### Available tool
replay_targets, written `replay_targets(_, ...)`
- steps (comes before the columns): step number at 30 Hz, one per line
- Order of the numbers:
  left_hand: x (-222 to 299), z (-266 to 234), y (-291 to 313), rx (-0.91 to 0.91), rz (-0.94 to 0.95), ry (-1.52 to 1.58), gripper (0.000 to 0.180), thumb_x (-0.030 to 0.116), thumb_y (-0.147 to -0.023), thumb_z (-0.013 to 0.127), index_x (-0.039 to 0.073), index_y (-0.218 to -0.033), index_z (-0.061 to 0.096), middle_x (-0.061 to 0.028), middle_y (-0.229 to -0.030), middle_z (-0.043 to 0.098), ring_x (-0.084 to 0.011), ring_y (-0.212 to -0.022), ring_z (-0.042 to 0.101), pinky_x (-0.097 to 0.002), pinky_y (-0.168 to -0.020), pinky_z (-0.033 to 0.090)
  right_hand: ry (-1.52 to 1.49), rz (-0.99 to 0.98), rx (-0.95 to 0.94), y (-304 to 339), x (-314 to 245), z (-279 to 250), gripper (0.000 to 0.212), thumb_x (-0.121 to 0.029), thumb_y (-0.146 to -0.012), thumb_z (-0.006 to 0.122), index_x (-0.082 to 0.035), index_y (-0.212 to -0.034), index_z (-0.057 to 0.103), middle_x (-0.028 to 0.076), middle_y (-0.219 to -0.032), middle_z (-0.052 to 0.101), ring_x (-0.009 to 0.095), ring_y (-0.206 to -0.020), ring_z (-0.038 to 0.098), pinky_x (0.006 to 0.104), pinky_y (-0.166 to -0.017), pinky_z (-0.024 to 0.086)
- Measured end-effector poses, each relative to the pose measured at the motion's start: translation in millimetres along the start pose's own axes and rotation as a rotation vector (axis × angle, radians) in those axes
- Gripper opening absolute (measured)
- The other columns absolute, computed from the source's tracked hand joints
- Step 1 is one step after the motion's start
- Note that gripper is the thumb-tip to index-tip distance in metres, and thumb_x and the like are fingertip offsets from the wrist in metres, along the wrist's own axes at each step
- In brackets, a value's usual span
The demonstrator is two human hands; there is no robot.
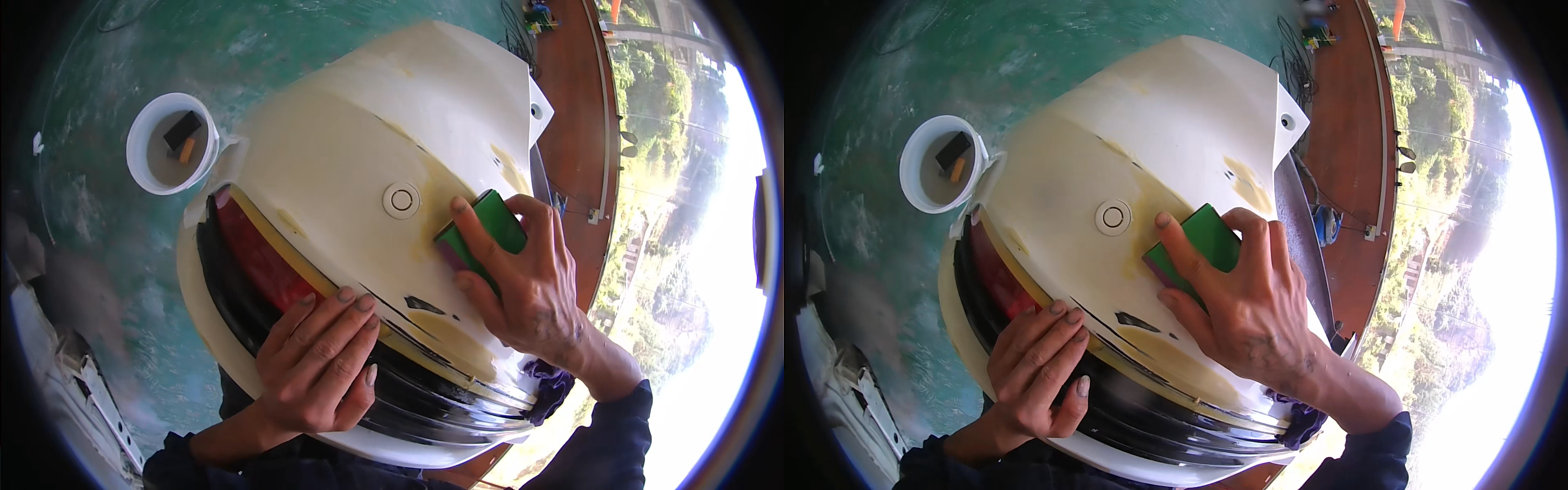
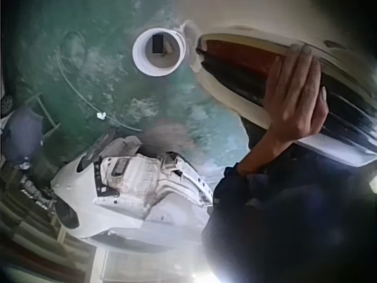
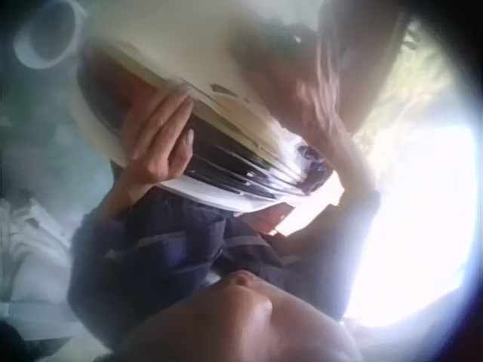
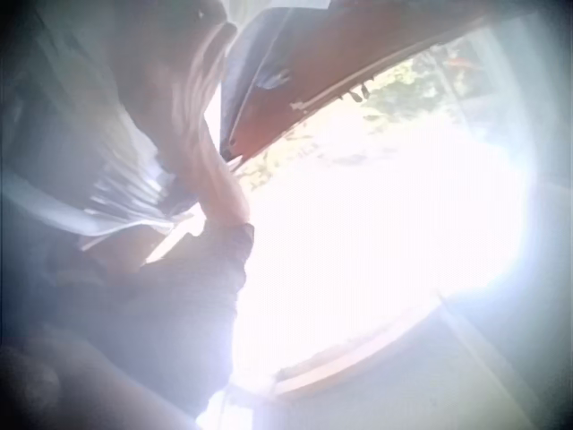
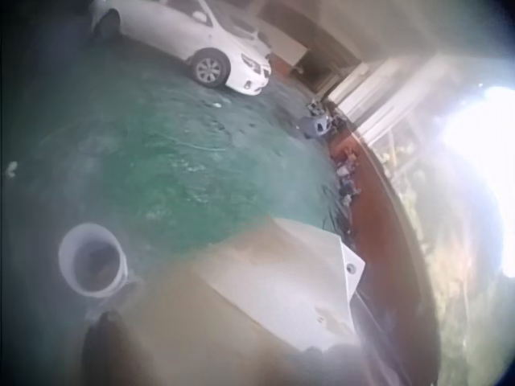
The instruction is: The person sands a white car bumper using a green sanding block, focusing on areas with yellow filler. They periodically wipe the surface with a purple cloth to remove dust and check progress.
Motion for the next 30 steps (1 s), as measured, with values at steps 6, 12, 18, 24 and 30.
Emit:
replay_targets(6,-4.8,-1.2,4.3,0.006,0.003,0.016,0.044,0.02,-0.095,0.061,-0.005,-0.127,0.077,-0.0208,-0.135,0.076,-0.0381,-0.132,0.07,-0.0528,-0.115,0.049,0.007,0.148,0.168,-66.5,9.3,6.7,0.058,-0.029,-0.095,0.08,-0.011,-0.149,0.066,0.026,-0.114,0.053,0.042,-0.102,0.06,0.0488,-0.076,0.058)
replay_targets(12,-0.6,0.9,1.0,-0.02,0.032,0.02,0.046,0.02,-0.094,0.062,-0.008,-0.129,0.074,-0.0242,-0.134,0.074,-0.0439,-0.131,0.069,-0.056,-0.111,0.051,0.016,0.138,0.162,-35.8,-5.3,3.5,0.058,-0.026,-0.093,0.083,-0.011,-0.147,0.069,0.025,-0.116,0.053,0.041,-0.104,0.063,0.0489,-0.078,0.061)
replay_targets(18,-2.1,0.1,6.1,-0.011,0.038,-0.006,0.046,0.02,-0.095,0.061,-0.008,-0.13,0.074,-0.0242,-0.135,0.074,-0.0438,-0.131,0.069,-0.0561,-0.111,0.051,0.096,0.187,0.36,-82.1,8.5,-1.7,0.053,-0.033,-0.095,0.08,-0.011,-0.141,0.067,0.024,-0.114,0.052,0.042,-0.101,0.061,0.0489,-0.066,0.059)
replay_targets(24,-0.6,2.6,0.2,-0.024,0.04,0.016,0.046,0.02,-0.095,0.061,-0.009,-0.129,0.073,-0.0251,-0.134,0.074,-0.0444,-0.13,0.069,-0.0567,-0.109,0.053,-0.005,0.167,0.238,-63.9,4.6,7.5,0.052,-0.032,-0.096,0.079,-0.009,-0.141,0.067,0.026,-0.116,0.051,0.044,-0.102,0.063,0.0513,-0.069,0.06)
replay_targets(30,-5.8,0.1,6.1,-0.016,0.011,0.018,0.046,0.019,-0.095,0.06,-0.008,-0.129,0.074,-0.0249,-0.134,0.075,-0.0432,-0.13,0.07,-0.0558,-0.111,0.052,0.022,0.201,0.292,-74.2,7.7,6.2,0.053,-0.032,-0.095,0.08,-0.01,-0.141,0.067,0.026,-0.115,0.051,0.044,-0.105,0.062,0.0529,-0.071,0.06)
Point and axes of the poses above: each hand's wrist, its own y-axis away from the middle knuckle, its own z-axis out of the palm, x = y × z, the point moved 10 cm from there along -y, towards the middle knuckle
